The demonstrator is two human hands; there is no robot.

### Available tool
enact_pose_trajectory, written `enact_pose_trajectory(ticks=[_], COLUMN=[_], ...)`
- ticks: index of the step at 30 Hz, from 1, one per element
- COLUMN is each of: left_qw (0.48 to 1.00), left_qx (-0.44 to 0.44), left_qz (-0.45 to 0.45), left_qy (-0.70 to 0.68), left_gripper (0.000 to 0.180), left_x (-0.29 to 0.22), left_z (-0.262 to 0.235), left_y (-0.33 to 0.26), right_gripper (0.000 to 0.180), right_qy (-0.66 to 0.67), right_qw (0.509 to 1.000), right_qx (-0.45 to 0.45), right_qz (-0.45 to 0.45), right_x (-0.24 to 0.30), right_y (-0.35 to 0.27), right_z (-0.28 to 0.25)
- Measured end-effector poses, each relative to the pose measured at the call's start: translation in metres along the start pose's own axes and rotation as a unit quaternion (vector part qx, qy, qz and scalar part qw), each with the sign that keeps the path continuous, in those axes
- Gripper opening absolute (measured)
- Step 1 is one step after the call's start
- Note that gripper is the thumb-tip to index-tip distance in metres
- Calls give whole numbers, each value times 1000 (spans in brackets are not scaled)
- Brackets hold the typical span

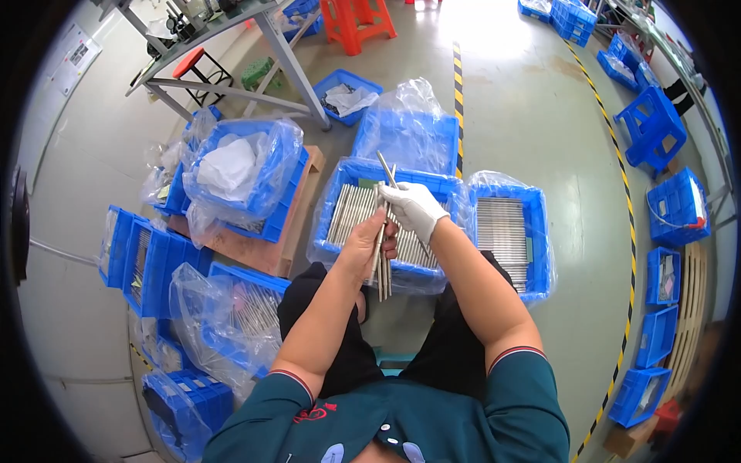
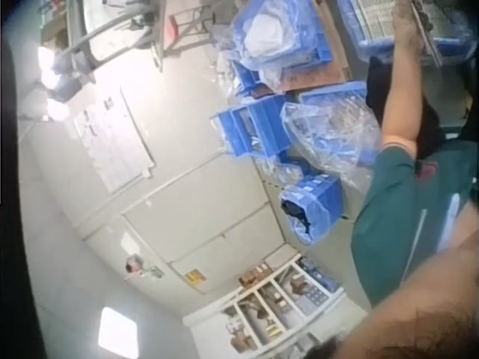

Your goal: Inspect and sort long metal rods into plastic storage bins.

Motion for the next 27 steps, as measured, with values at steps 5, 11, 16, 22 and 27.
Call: enact_pose_trajectory(ticks=[5,11,16,22,27], left_qw=[997,997,996,994,996], left_qx=[38,69,82,96,25], left_qz=[-49,-20,17,-1,31], left_qy=[50,13,-16,-53,-83], left_gripper=[36,36,39,36,34], left_x=[21,3,-10,-10,-17], left_z=[15,14,17,18,-4], left_y=[-2,-10,-3,-10,-4], right_gripper=[30,25,27,35,37], right_qy=[-302,107,-73,-381,-393], right_qw=[868,966,995,919,910], right_qx=[-186,-186,-65,-74,-87], right_qz=[-348,-143,-11,-76,-98], right_x=[49,44,15,22,18], right_y=[14,15,-9,-8,2], right_z=[-53,-108,-29,-4,-4])
Point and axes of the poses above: each hand's wrist, its own y-axis towards the middle knuckle, its own z-axis out of the palm, x = y × z, the point moved 9 cm from there along y, towards the middle knuckle, and after that the axes turned 2 degrees about x, right-handed, at the moved point
